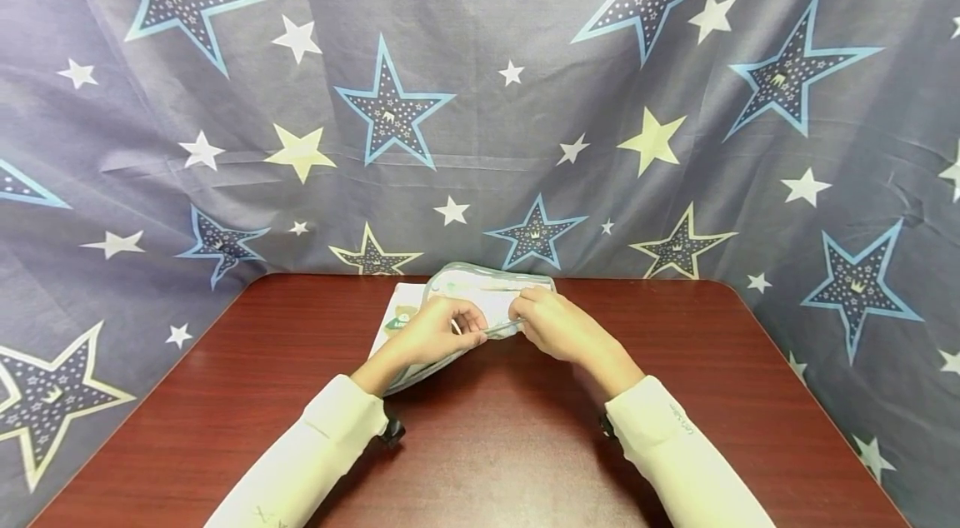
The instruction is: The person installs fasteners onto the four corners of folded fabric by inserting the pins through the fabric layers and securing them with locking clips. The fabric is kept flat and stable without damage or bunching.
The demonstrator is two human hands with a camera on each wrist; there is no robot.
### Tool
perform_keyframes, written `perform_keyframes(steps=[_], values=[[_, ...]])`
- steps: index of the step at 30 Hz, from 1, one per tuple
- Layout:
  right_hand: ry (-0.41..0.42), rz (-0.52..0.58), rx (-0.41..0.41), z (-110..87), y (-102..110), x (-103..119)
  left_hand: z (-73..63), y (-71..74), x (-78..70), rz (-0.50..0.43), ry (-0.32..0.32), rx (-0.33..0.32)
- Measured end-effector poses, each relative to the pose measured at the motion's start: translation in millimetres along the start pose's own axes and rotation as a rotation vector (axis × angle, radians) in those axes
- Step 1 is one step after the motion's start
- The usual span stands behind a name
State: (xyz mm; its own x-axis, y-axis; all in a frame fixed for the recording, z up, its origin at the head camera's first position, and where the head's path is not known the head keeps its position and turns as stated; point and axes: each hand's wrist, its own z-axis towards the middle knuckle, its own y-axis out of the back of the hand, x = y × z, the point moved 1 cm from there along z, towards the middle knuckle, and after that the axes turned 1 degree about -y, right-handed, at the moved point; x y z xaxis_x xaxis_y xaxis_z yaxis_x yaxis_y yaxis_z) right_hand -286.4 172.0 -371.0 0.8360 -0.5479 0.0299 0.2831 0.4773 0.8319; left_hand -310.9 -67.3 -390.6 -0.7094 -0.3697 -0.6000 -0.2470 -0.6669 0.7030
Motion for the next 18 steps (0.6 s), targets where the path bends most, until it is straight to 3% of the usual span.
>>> perform_keyframes(steps=[9, 18], values=[[-0.024, -0.069, 0.087, -22.8, 9, -9, 1.2, -14.1, -10.8, 0.076, 0.022, 0.103], [0.045, -0.105, 0.228, -38.7, 8, -9, -2.2, -33.7, -21.9, 0.241, 0.050, 0.273]])
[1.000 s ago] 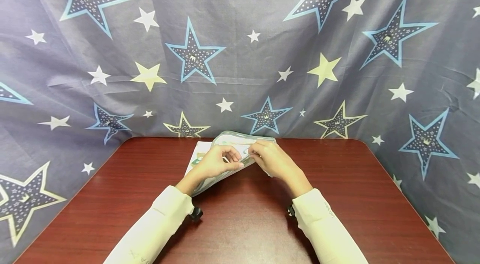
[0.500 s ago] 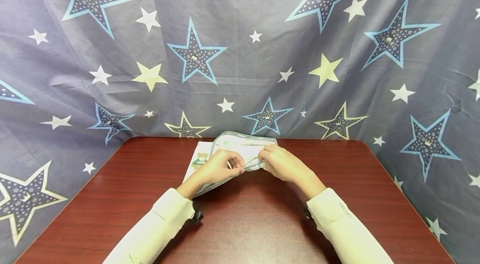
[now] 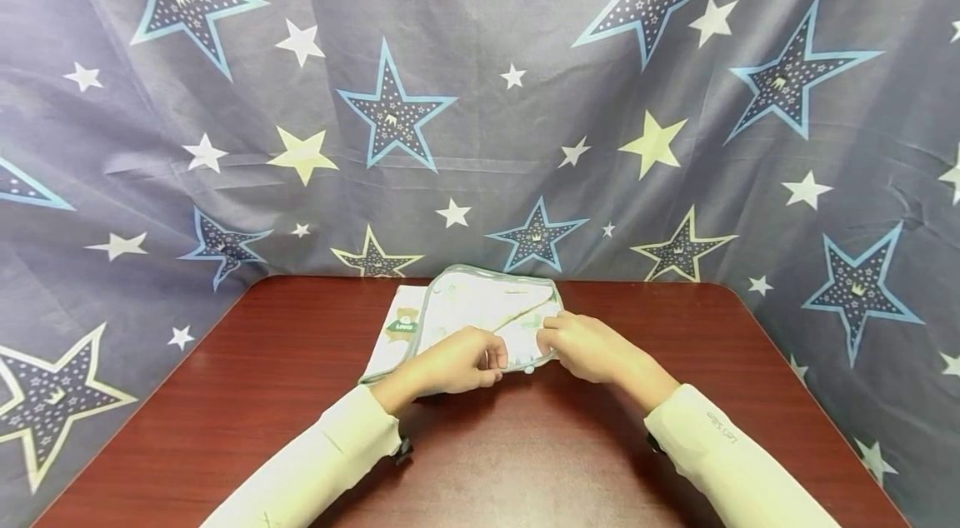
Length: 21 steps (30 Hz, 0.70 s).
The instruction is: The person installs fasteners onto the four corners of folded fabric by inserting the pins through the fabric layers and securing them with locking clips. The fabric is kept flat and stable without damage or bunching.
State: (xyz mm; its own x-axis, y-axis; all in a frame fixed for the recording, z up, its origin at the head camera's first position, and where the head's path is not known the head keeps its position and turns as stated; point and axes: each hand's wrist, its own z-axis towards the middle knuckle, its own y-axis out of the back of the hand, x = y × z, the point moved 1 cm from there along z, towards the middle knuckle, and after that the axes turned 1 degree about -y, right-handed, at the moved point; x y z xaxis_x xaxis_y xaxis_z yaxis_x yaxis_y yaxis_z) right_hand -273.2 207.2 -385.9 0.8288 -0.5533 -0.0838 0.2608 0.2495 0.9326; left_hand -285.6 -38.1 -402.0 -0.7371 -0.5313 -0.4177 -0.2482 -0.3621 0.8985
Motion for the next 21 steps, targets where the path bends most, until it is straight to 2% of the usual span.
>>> perform_keyframes(steps=[6, 12, 16, 21], values=[[-0.010, 0.003, 0.092, -10.4, -6, 3, 0.5, -9.4, -7.1, 0.105, 0.002, 0.105], [-0.033, 0.042, 0.175, -19.1, -11, 6, 2.0, -15.7, -10.6, 0.189, 0.008, 0.172], [-0.056, 0.107, 0.230, -21.7, -9, 8, -0.2, -17.7, -11.7, 0.213, 0.013, 0.192], [-0.081, 0.189, 0.305, -22.2, -7, 8, -3.6, -17.9, -9.7, 0.182, -0.012, 0.192]])
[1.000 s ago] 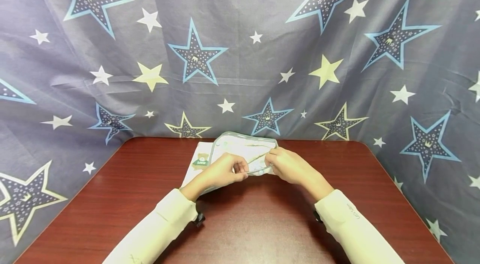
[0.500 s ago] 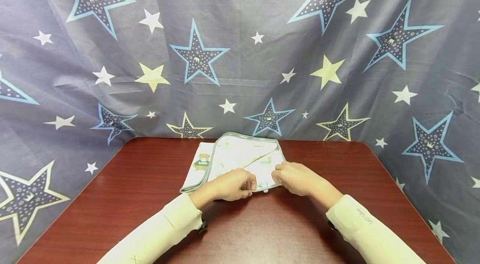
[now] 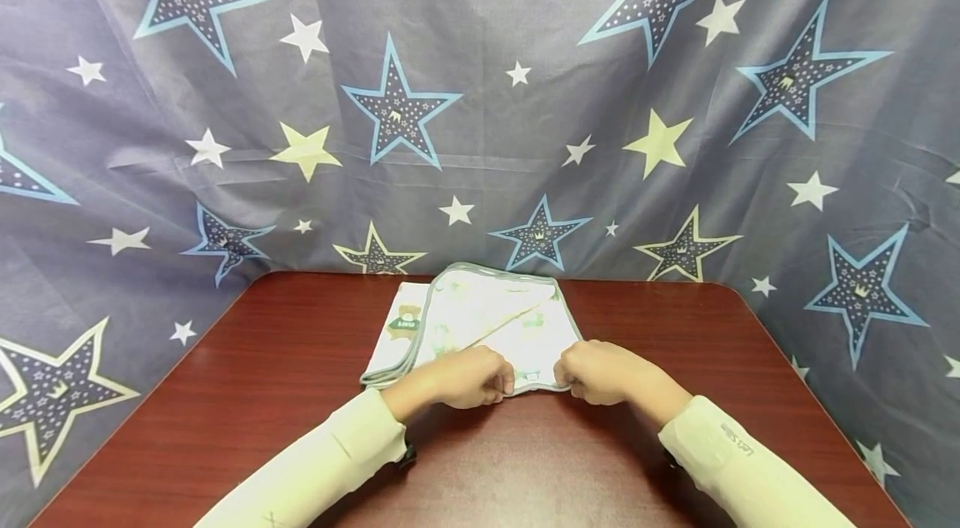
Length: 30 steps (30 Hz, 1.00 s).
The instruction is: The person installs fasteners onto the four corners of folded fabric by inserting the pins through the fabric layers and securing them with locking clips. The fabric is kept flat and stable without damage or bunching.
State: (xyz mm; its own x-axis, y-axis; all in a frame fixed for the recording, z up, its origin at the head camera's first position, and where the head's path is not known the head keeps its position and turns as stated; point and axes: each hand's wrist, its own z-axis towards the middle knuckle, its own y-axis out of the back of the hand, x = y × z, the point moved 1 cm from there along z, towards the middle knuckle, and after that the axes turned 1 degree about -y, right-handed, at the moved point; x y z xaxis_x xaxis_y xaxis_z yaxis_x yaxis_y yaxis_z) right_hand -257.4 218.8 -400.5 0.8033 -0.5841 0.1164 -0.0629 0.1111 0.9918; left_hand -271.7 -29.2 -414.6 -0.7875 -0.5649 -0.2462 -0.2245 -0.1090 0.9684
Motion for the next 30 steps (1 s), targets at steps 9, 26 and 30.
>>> perform_keyframes(steps=[9, 26, 30], values=[[0.000, 0.020, 0.014, 8.2, 8, -8, -10.8, 13.0, 13.1, -0.104, -0.016, -0.111], [-0.015, -0.081, -0.193, 62.8, 23, -31, -28.5, 43.9, 93.3, -0.273, 0.262, -0.495], [-0.027, -0.081, -0.215, 82.4, 24, -38, -29.4, 42.4, 113.1, -0.291, 0.332, -0.533]])
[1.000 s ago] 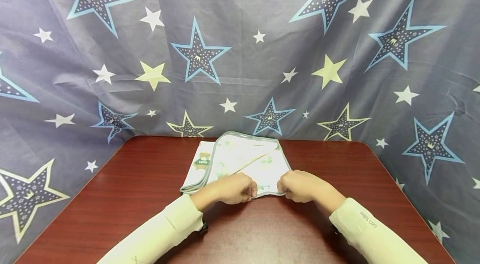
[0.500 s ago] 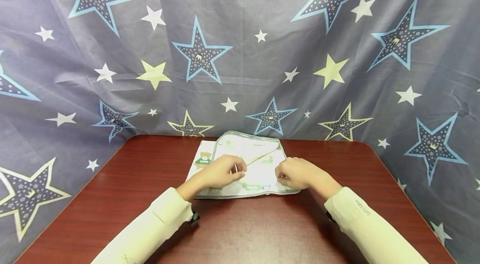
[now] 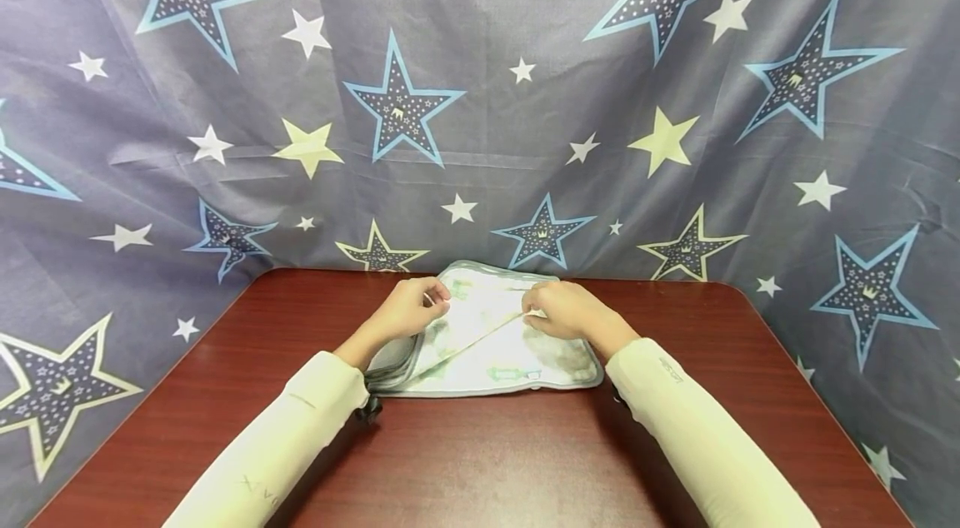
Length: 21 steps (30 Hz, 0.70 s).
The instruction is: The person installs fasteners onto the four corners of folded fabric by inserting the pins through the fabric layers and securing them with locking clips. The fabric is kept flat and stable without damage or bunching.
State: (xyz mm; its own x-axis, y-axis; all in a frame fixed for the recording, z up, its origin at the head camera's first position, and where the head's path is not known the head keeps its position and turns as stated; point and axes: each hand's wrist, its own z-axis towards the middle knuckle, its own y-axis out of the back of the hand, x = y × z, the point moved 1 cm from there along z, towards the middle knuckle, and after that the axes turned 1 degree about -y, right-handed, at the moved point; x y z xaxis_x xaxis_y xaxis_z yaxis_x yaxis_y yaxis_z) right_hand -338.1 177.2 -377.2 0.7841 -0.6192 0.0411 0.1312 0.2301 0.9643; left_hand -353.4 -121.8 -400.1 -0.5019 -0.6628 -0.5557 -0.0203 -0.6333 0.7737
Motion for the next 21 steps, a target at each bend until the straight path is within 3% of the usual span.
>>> perform_keyframes(steps=[7, 16, 21], values=[[-0.084, -0.008, -0.014, 32.6, -10, -11, 7.2, 3.2, 20.1, -0.058, 0.189, -0.031], [-0.284, 0.031, 0.087, 59.7, -22, -20, 14.2, -0.9, 33.8, -0.345, 0.515, 0.086], [-0.394, 0.100, 0.146, 66.3, -24, -22, 19.9, -1.8, 37.8, -0.494, 0.611, 0.144]])
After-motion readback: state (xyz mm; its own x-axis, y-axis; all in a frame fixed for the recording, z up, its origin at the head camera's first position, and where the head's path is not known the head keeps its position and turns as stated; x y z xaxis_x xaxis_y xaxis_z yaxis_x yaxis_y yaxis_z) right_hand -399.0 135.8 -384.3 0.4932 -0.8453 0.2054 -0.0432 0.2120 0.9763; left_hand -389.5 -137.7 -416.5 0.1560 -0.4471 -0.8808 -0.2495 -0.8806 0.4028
